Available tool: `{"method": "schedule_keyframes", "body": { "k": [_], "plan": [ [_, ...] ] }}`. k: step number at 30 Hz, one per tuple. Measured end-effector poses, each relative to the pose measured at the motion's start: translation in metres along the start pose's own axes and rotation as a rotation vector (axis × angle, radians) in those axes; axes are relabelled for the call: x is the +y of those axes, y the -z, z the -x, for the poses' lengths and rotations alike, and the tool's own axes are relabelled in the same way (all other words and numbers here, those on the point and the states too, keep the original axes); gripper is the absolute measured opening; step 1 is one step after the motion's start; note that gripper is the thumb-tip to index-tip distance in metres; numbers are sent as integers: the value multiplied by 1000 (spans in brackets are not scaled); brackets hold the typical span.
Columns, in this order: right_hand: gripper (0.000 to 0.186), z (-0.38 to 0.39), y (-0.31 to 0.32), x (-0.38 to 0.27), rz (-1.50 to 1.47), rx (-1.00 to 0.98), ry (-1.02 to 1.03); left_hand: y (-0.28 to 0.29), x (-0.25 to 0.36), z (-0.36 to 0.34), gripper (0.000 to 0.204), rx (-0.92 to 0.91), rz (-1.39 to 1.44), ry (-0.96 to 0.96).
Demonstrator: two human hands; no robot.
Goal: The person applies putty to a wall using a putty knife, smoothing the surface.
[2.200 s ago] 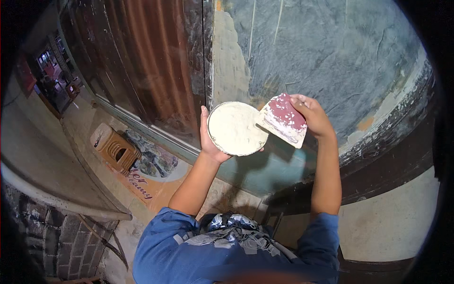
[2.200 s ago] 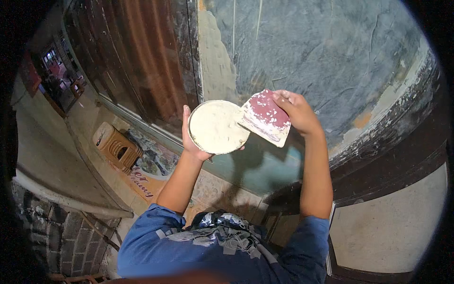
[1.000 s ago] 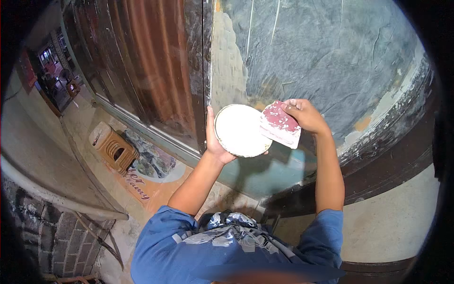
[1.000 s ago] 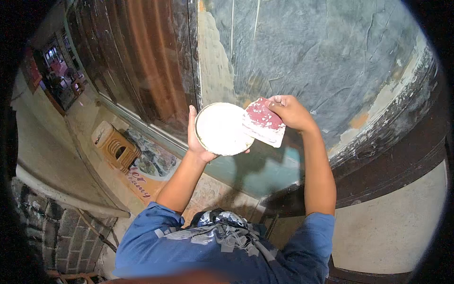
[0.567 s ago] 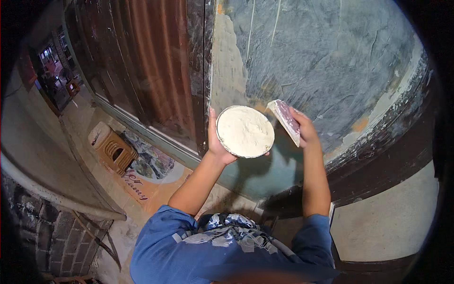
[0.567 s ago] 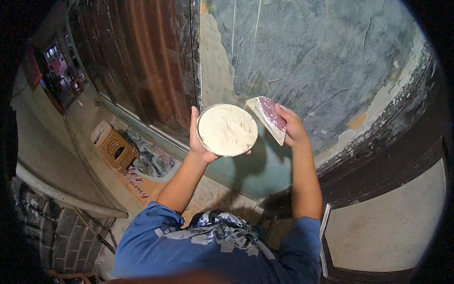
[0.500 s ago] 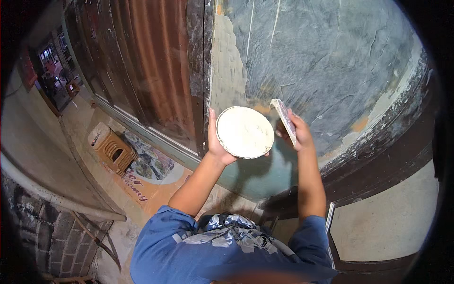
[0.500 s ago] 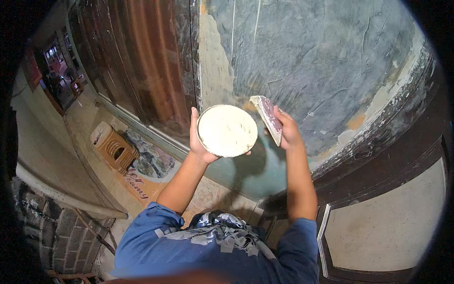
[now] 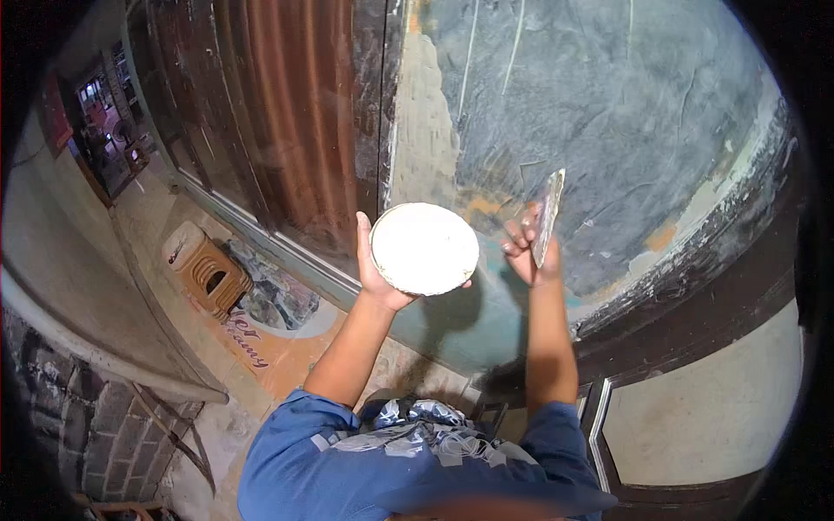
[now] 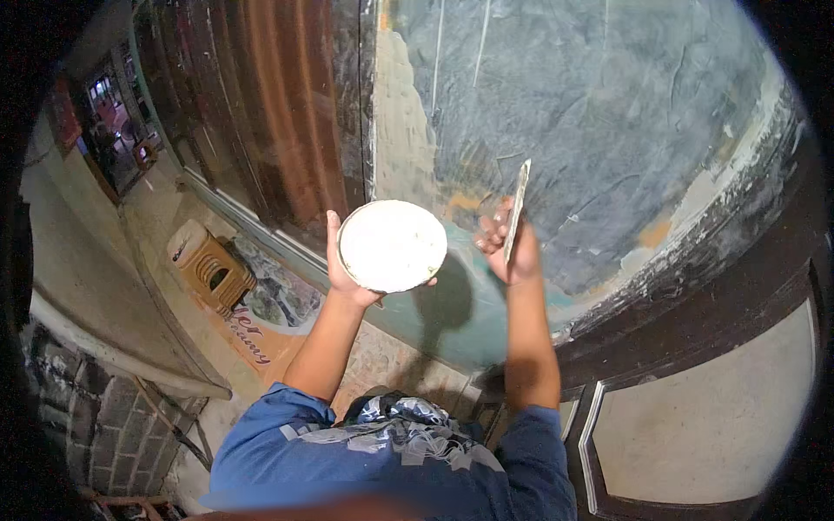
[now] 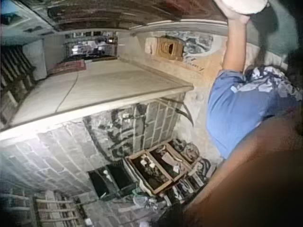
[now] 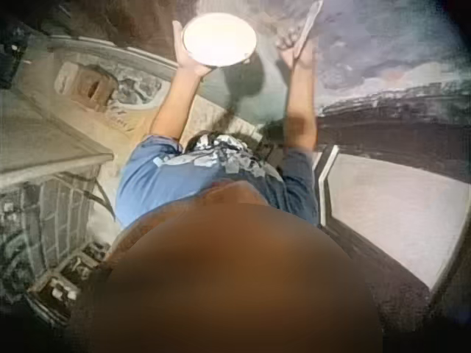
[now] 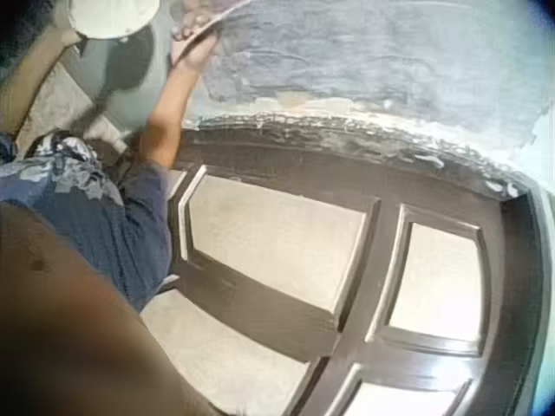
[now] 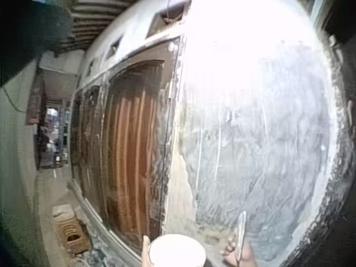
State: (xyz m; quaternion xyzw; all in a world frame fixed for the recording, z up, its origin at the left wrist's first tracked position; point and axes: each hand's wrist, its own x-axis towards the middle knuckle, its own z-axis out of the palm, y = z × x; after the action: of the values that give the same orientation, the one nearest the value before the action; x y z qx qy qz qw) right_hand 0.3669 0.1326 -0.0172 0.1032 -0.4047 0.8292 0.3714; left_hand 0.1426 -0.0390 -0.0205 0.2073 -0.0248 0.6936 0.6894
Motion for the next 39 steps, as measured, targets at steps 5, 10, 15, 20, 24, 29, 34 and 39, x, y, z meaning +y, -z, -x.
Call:
{"method": "schedule_keyframes", "body": {
  "k": [5,10,15,20,24,29,34,39],
  "plan": [
    [25,-38,-68,-59,675,523,215,-3,20,16,98,25,3,-68],
    [25,-64,-90,-107,1381,252,312,-3,42,36,100,77,-31,-172],
    [16,-76,-113,-83,1932,216,343,7,58,50,95,131,12,-263],
    [17,-88,-104,-58,2295,109,383,16,72,58,94,117,56,-288],
    [20,-110,-116,-60,2341,110,352,17,81,59,92,177,11,-330],
    [18,-140,-127,-55,2364,63,436,7,92,55,92,212,-49,-344],
    [19,-153,-127,-46,2527,0,346,4,102,47,98,149,15,-324],
    [18,-163,-137,-48,2505,77,406,7,110,43,99,102,78,-310]
  ]
}}
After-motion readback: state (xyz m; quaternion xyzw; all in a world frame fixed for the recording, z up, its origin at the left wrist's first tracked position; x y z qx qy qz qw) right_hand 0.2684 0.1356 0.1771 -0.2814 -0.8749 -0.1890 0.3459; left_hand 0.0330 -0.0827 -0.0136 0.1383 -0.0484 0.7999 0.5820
